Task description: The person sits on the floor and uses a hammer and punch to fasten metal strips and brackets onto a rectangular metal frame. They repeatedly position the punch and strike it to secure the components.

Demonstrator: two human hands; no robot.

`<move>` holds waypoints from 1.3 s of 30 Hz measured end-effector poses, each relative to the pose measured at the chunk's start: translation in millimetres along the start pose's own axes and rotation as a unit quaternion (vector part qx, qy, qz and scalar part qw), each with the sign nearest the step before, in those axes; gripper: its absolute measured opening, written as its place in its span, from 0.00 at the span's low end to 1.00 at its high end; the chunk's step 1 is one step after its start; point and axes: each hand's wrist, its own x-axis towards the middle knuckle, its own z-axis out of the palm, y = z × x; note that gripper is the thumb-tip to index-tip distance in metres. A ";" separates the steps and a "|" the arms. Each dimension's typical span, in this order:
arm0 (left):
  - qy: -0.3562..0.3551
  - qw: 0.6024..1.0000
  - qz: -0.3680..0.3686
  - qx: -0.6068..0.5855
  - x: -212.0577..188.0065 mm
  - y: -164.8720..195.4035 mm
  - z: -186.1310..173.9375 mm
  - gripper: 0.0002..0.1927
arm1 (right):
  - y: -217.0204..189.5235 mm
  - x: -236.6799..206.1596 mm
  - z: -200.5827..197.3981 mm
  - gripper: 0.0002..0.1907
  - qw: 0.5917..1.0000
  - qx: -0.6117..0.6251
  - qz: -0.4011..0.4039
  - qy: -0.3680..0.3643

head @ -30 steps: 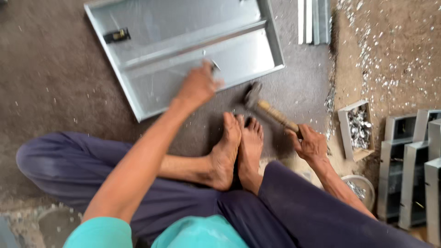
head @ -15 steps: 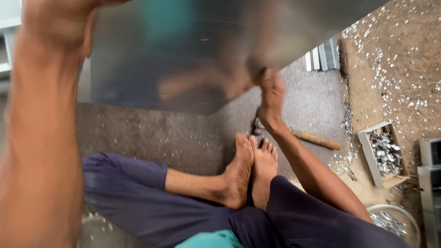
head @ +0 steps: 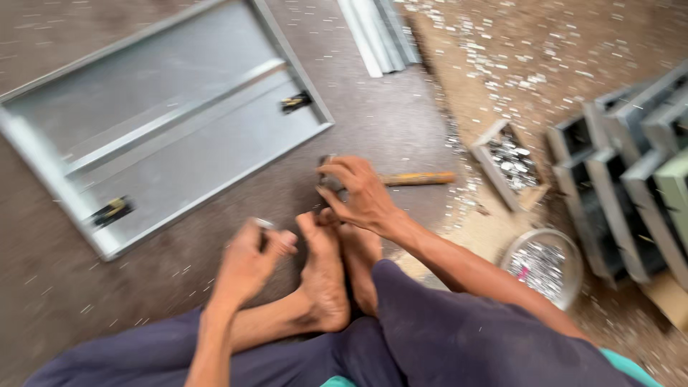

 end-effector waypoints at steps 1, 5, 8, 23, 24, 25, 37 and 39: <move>0.075 0.997 0.008 0.035 11.4 -4.8 -0.5 0.24 | 25.8 -21.2 -8.3 0.25 0.997 -0.065 0.019 -0.027; 0.255 0.925 0.157 0.236 70.5 -14.2 -13.9 0.35 | 76.0 -73.1 -40.2 0.20 0.982 -0.152 0.063 -0.094; 0.235 0.917 0.160 0.278 108.8 -24.2 -18.8 0.36 | 107.3 -68.8 -70.7 0.18 0.988 0.013 0.117 -0.102; 0.186 0.959 0.053 0.209 13.2 -96.4 -57.5 0.27 | 197.4 16.9 -83.3 0.04 0.978 -0.134 0.138 0.086; 0.187 0.957 0.043 0.219 7.4 -99.1 -63.1 0.28 | 180.6 32.2 -70.5 0.04 0.978 -0.052 0.178 0.098; 0.182 0.957 0.038 0.224 2.1 -101.3 -67.3 0.28 | 163.1 50.0 -53.3 0.09 0.994 -0.039 0.071 0.078; 0.173 0.964 0.031 0.200 -10.3 -116.7 -77.9 0.25 | 40.9 129.6 113.8 0.11 0.992 -0.042 -0.091 -0.073; 0.168 0.964 0.018 0.206 -10.4 -121.6 -77.4 0.25 | 34.6 118.2 116.2 0.19 0.989 -0.068 -0.054 -0.123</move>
